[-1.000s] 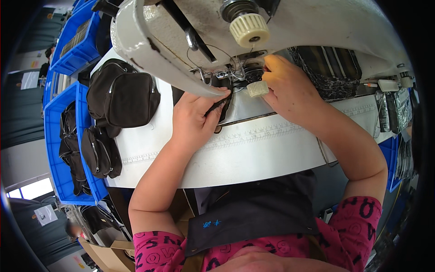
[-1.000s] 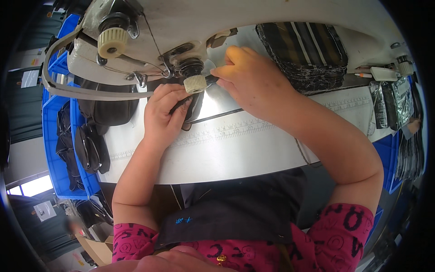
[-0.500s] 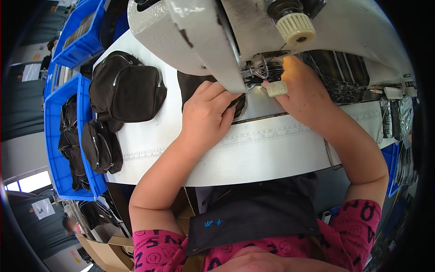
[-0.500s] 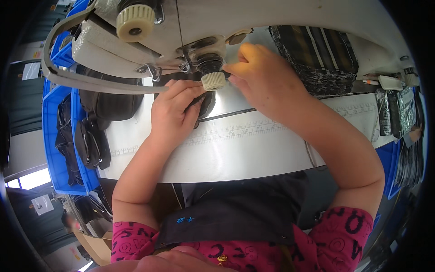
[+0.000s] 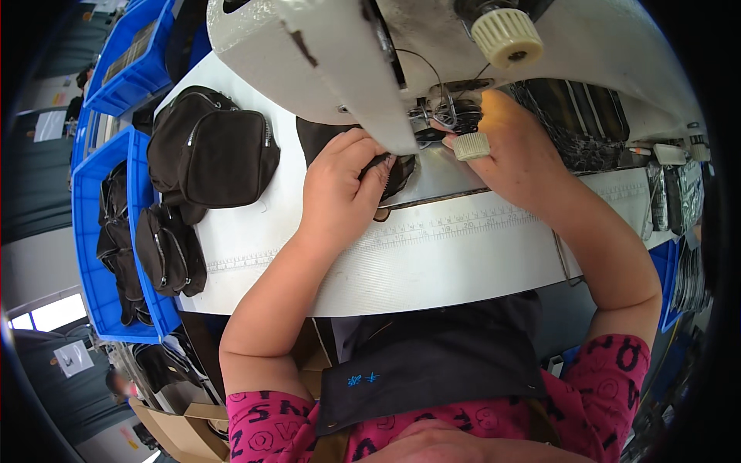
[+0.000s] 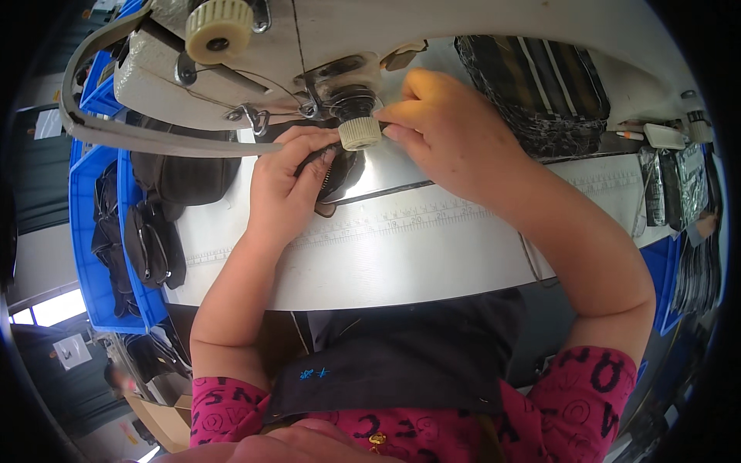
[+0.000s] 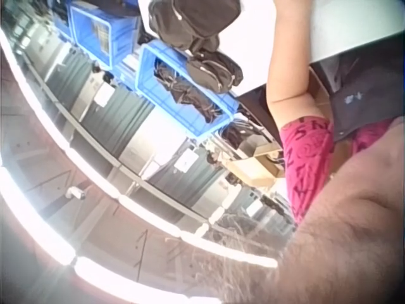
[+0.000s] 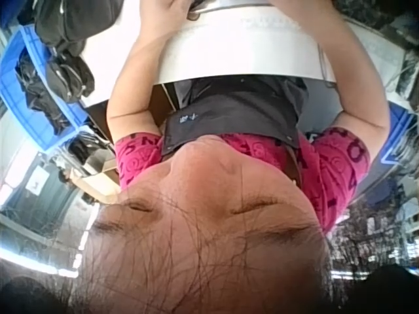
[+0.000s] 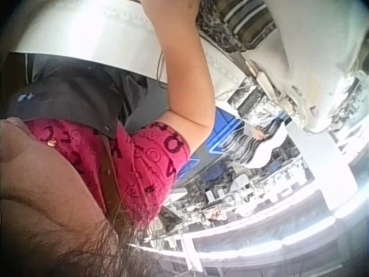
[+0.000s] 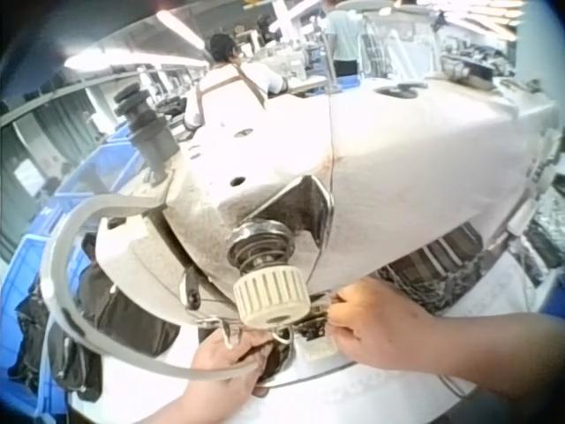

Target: Sewing a zipper onto a black leather or fabric component using an industrial sewing machine.

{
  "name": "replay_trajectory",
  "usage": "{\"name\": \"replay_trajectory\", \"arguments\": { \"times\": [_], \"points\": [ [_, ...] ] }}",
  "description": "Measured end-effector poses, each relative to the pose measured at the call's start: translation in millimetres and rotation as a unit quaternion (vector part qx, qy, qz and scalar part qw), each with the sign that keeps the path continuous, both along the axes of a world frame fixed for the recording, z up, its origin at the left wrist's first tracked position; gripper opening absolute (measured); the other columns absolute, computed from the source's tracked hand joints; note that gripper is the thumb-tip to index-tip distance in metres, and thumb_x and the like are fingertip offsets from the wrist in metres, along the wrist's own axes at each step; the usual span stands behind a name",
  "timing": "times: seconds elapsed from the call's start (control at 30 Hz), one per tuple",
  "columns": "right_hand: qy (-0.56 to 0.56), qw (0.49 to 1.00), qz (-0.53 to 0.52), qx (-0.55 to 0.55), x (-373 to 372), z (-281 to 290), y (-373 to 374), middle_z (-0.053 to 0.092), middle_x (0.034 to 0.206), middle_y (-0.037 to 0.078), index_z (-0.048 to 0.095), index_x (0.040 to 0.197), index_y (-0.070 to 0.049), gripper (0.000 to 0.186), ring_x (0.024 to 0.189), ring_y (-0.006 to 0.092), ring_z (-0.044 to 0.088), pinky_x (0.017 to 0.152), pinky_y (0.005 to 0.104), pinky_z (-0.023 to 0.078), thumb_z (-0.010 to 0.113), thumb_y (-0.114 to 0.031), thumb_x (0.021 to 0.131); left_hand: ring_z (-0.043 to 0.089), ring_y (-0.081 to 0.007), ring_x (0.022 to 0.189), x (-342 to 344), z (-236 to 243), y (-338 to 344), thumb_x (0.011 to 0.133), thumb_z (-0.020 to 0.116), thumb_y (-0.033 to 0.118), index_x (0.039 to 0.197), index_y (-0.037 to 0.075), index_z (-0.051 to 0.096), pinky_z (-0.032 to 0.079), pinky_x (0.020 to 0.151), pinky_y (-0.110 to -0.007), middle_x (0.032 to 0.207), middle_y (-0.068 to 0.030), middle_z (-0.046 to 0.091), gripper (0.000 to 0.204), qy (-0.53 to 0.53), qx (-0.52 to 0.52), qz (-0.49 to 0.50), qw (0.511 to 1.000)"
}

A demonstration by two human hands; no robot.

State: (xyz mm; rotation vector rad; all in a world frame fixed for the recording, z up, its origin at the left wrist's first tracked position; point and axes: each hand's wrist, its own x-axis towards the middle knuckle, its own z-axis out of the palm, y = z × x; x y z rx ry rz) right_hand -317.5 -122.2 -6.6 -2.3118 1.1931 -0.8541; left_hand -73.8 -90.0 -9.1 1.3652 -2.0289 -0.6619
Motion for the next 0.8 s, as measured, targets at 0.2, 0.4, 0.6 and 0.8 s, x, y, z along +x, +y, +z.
{"name": "replay_trajectory", "arguments": {
  "times": [0.2, 0.4, 0.6, 0.8],
  "points": [
    [0.047, 0.998, 0.013, -0.04, -1.8, -1.8, -0.7, 0.055, 0.09, 0.009, 0.076, 0.105, -0.006, 0.019, 0.088, 0.0277, 0.06, 0.076, 0.0416, 0.051, 0.072, -0.012, 0.088, 0.066, -0.0309, 0.096, -0.4, 2.0, 1.4, 0.078, 0.068, -0.006, 0.106, 0.003, 0.072, 0.054, 0.08, -0.036, 0.109, -0.0106, 0.071, 0.029, -0.114, -0.129, -0.031, 0.985],
    [0.078, 0.995, 0.013, -0.06, -2.9, -0.1, 0.6, 0.056, 0.091, 0.008, 0.076, 0.105, -0.006, 0.02, 0.087, 0.0262, 0.059, 0.076, 0.0394, 0.052, 0.073, -0.01, 0.086, 0.065, -0.0291, 0.094, -3.0, 1.3, 4.0, 0.072, 0.07, -0.007, 0.101, 0.004, 0.071, 0.055, 0.076, -0.037, 0.106, -0.0082, 0.07, 0.032, -0.115, -0.157, -0.03, 0.98],
    [0.095, 0.991, 0.004, -0.091, -0.7, 1.2, 1.3, 0.056, 0.091, 0.008, 0.076, 0.104, -0.007, 0.02, 0.088, 0.0258, 0.06, 0.075, 0.0394, 0.053, 0.072, -0.009, 0.085, 0.065, -0.0282, 0.092, -4.5, 1.1, 3.0, 0.07, 0.071, -0.006, 0.099, 0.005, 0.071, 0.055, 0.074, -0.036, 0.105, -0.0069, 0.07, 0.031, -0.122, -0.165, -0.041, 0.978],
    [0.085, 0.992, -0.011, -0.095, 2.2, 2.2, 1.1, 0.056, 0.089, 0.008, 0.077, 0.1, -0.008, 0.017, 0.086, 0.0263, 0.06, 0.073, 0.0398, 0.053, 0.072, -0.009, 0.084, 0.064, -0.0282, 0.09, -7.8, 2.0, 3.1, 0.069, 0.07, -0.006, 0.099, 0.006, 0.07, 0.055, 0.073, -0.037, 0.104, -0.0051, 0.069, 0.032, -0.132, -0.17, -0.047, 0.976]
  ]
}}
